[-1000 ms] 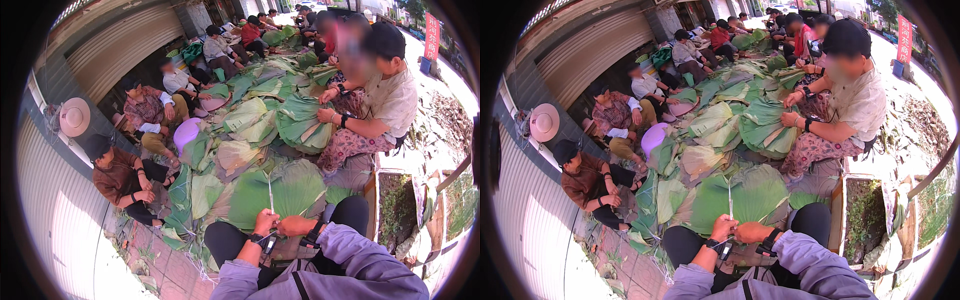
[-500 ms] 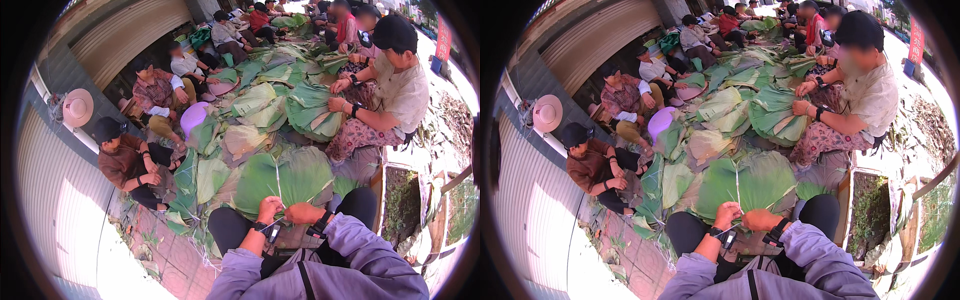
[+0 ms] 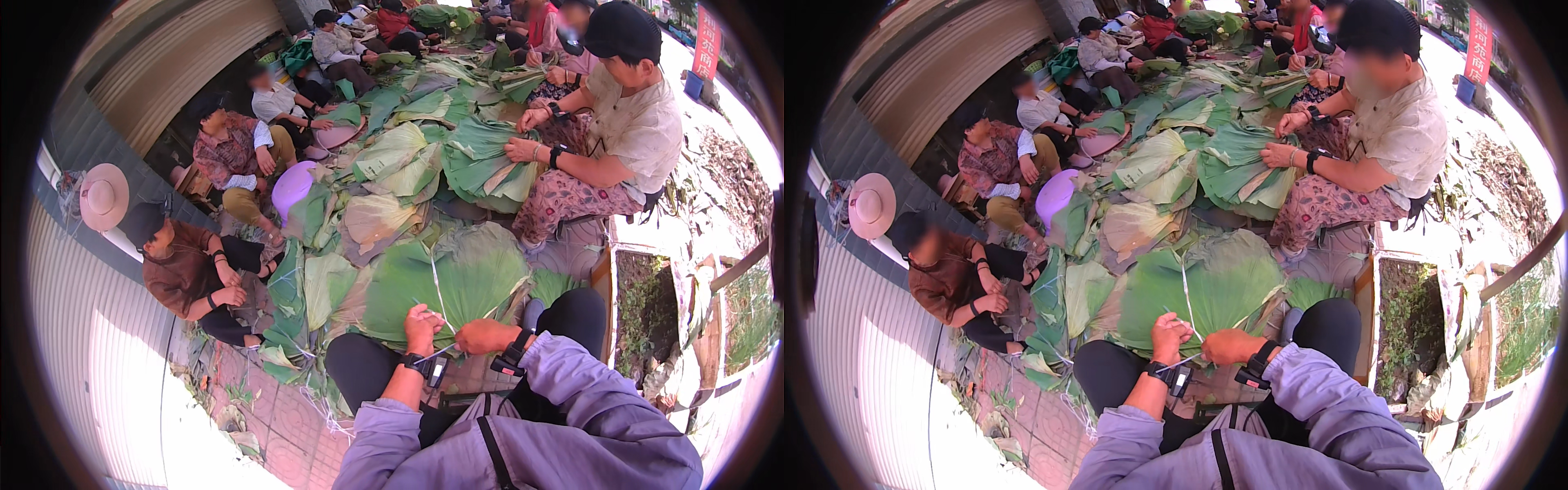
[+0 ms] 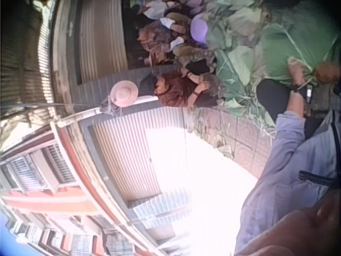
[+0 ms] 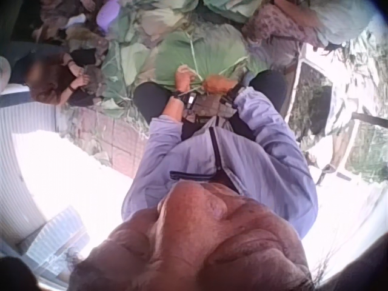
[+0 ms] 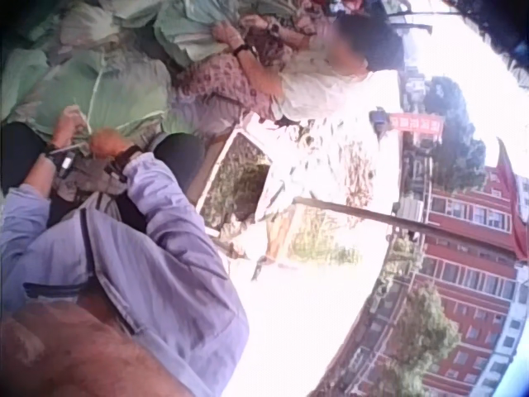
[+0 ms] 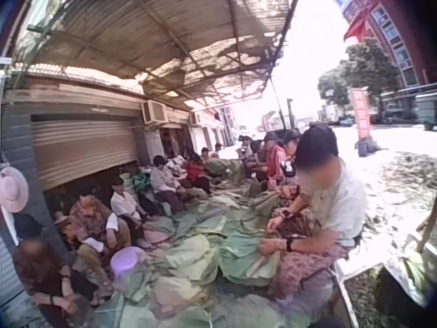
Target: The person stacks several lotus leaves, folds them, and ties them into a bundle with a piece of string while sitting on the ground.
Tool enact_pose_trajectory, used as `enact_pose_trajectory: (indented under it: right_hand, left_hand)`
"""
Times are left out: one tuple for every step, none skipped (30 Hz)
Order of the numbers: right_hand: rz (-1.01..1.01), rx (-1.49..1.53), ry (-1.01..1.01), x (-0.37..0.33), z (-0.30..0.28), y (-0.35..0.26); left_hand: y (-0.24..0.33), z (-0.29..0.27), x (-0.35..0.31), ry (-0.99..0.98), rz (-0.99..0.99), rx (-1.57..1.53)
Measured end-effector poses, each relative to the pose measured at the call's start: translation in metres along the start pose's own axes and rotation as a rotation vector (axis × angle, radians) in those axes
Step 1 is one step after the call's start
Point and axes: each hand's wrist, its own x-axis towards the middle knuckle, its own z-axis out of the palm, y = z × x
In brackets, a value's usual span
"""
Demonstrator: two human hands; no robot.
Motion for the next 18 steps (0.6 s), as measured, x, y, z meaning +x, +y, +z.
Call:
enact_pose_trajectory:
  right_hand:
    - [-0.033, 0.007, 0.007, 0.000, -0.003, -0.001]
    - [-0.022, 0.019, 0.002, -0.003, -0.006, -0.001]
    - [-0.030, 0.070, 0.046, -0.004, -0.010, -0.001]
    - [-0.042, 0.127, 0.080, -0.004, -0.011, -0.003]
    - [-0.039, 0.146, 0.063, -0.004, -0.012, -0.004]
    - [-0.064, 0.173, 0.089, -0.003, -0.014, -0.004]
    - [-0.081, 0.197, 0.119, -0.003, -0.015, -0.003]
    - [-0.073, 0.205, 0.112, -0.006, -0.019, -0.005]
    - [-0.051, 0.265, 0.167, -0.008, -0.022, -0.008]
    - [-0.030, 0.317, 0.229, -0.010, -0.025, -0.007]
    - [-0.038, 0.298, 0.284, -0.010, -0.024, -0.003]
    - [-0.033, 0.300, 0.280, -0.010, -0.024, -0.001]
    - [-0.041, 0.336, 0.307, -0.008, -0.026, 0.000]
    - [-0.048, 0.372, 0.334, -0.007, -0.027, 0.001]
    - [-0.043, 0.375, 0.331, -0.006, -0.027, 0.002]
    - [-0.017, 0.422, 0.343, -0.005, -0.028, 0.002]
    - [0.010, 0.469, 0.356, -0.005, -0.028, 0.002]
    - [0.012, 0.471, 0.353, -0.005, -0.027, 0.002]
  left_hand:
    - [0.002, -0.003, -0.001, -0.023, 0.016, -0.011]
    - [0.004, -0.001, -0.003, -0.028, -0.001, -0.009]
    - [0.008, 0.002, -0.003, -0.026, 0.018, -0.050]
    - [0.010, 0.001, -0.006, -0.013, 0.031, -0.091]
    - [0.011, -0.003, -0.006, -0.016, 0.021, -0.085]
    - [0.010, -0.004, -0.008, -0.003, -0.001, -0.081]
    - [0.011, -0.002, -0.010, -0.011, -0.002, -0.128]
    - [0.011, 0.000, -0.009, -0.022, 0.007, -0.176]
    - [0.011, -0.002, -0.010, -0.049, 0.017, -0.178]
    - [0.014, 0.000, -0.010, -0.051, 0.012, -0.179]
    - [0.015, 0.002, -0.011, -0.066, 0.007, -0.185]
    - [0.017, 0.003, -0.012, -0.079, 0.002, -0.192]
    - [0.019, 0.003, -0.012, -0.085, -0.004, -0.172]
    - [0.020, 0.004, -0.013, -0.085, -0.010, -0.172]
    - [0.021, 0.005, -0.014, -0.080, -0.020, -0.186]
    - [0.021, 0.004, -0.014, -0.074, -0.027, -0.201]
    - [0.020, 0.003, -0.015, -0.073, -0.030, -0.202]
    - [0.020, 0.001, -0.015, -0.081, -0.038, -0.228]
